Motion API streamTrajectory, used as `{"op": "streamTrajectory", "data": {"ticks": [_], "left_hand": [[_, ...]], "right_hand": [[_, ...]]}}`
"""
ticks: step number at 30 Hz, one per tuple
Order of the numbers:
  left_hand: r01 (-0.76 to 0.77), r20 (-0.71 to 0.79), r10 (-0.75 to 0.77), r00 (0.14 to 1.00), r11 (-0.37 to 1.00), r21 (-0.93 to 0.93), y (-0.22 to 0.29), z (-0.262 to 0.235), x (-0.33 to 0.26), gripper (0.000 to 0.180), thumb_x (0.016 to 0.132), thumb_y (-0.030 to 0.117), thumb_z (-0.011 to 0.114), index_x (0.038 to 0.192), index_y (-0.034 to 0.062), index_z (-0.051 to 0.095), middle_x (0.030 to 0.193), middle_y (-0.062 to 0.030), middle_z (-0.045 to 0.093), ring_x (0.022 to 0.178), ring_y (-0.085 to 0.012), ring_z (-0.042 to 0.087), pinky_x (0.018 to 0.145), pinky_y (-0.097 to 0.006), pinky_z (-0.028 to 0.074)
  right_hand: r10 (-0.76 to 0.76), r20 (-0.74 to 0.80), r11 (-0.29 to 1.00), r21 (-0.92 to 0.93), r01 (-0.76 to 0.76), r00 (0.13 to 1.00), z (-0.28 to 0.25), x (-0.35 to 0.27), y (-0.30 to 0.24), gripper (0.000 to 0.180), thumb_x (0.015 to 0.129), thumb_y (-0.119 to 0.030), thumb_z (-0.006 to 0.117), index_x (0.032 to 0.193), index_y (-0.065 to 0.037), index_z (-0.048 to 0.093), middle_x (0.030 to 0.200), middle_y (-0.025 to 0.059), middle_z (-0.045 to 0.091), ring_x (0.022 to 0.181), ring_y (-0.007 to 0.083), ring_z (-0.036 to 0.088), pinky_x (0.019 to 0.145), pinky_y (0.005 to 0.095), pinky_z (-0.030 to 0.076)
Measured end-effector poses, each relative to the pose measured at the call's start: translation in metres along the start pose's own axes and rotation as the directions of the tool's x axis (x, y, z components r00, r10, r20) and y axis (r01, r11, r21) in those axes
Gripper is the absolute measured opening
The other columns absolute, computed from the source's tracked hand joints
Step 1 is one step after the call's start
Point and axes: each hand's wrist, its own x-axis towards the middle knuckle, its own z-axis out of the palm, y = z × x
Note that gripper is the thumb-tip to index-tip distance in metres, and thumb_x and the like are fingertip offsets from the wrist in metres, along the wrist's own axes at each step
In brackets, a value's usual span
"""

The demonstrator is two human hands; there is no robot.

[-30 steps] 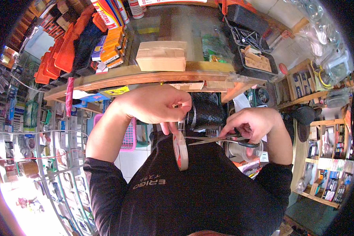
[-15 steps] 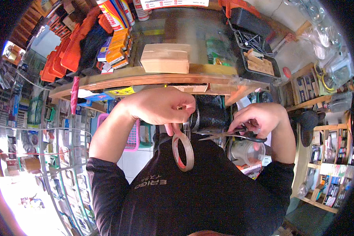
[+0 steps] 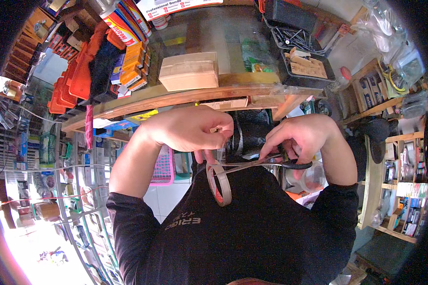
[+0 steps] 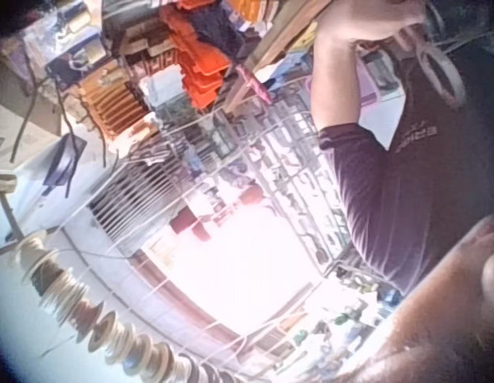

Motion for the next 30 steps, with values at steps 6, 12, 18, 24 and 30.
{"op": "streamTrajectory", "data": {"ticks": [6, 12, 18, 24, 30], "left_hand": [[-0.024, 0.011, 0.024, 1.0, 0.999, -0.04, 0.001, 0.0, -0.002, 0.009, 0.082, 0.005, 0.041, 0.087, 0.0019, 0.047, 0.081, -0.0084, 0.053, 0.073, -0.0197, 0.065, 0.056, -0.03, 0.056], [-0.037, -0.027, 0.034, 0.999, 0.996, -0.082, -0.005, 0.0, -0.001, 0.013, 0.087, 0.013, 0.049, 0.084, 0.001, 0.051, 0.078, -0.006, 0.057, 0.073, -0.0182, 0.068, 0.06, -0.03, 0.056], [-0.049, -0.026, 0.048, 0.999, 0.998, -0.043, -0.005, -0.002, -0.002, 0.013, 0.086, 0.014, 0.049, 0.084, 0.0009, 0.051, 0.076, -0.0057, 0.056, 0.072, -0.0173, 0.067, 0.059, -0.03, 0.055], [-0.035, -0.025, 0.035, 0.999, 0.999, -0.013, -0.003, -0.004, -0.006, 0.014, 0.086, 0.014, 0.049, 0.085, 0.0008, 0.05, 0.076, -0.0055, 0.056, 0.071, -0.0165, 0.066, 0.059, -0.029, 0.055], [-0.047, -0.023, 0.048, 0.999, 0.999, 0.024, -0.002, -0.005, -0.007, 0.014, 0.087, 0.015, 0.049, 0.085, 0.0013, 0.05, 0.077, -0.0056, 0.056, 0.072, -0.0179, 0.067, 0.06, -0.03, 0.056]], "right_hand": [[0.009, 0.021, 1.0, -0.011, -0.009, 1.0, -0.004, 0.006, -0.005, 0.066, 0.062, -0.032, 0.086, 0.118, -0.009, 0.059, 0.085, 0.003, 0.063, 0.059, 0.0099, 0.06, 0.053, 0.0234, 0.047], [-0.012, 0.013, 1.0, -0.015, 0.012, 1.0, -0.005, 0.016, -0.006, 0.067, 0.062, -0.037, 0.085, 0.118, -0.009, 0.059, 0.085, 0.004, 0.065, 0.062, 0.0127, 0.061, 0.055, 0.0263, 0.047], [0.083, 0.013, 0.993, -0.084, -0.082, 0.996, -0.006, 0.025, -0.02, 0.069, 0.06, -0.03, 0.087, 0.118, -0.008, 0.058, 0.083, 0.0028, 0.065, 0.059, 0.0103, 0.061, 0.054, 0.023, 0.048], [0.0, -0.006, 0.99, -0.139, -0.001, 1.0, -0.007, 0.032, -0.019, 0.069, 0.058, -0.035, 0.087, 0.116, -0.011, 0.059, 0.071, -0.0012, 0.061, 0.057, 0.0093, 0.057, 0.053, 0.0242, 0.045], [0.012, 0.064, 0.987, -0.162, -0.002, 0.998, -0.007, 0.038, -0.018, 0.068, 0.058, -0.04, 0.087, 0.115, -0.012, 0.061, 0.068, -0.0024, 0.057, 0.057, 0.0096, 0.052, 0.053, 0.0255, 0.041]]}}
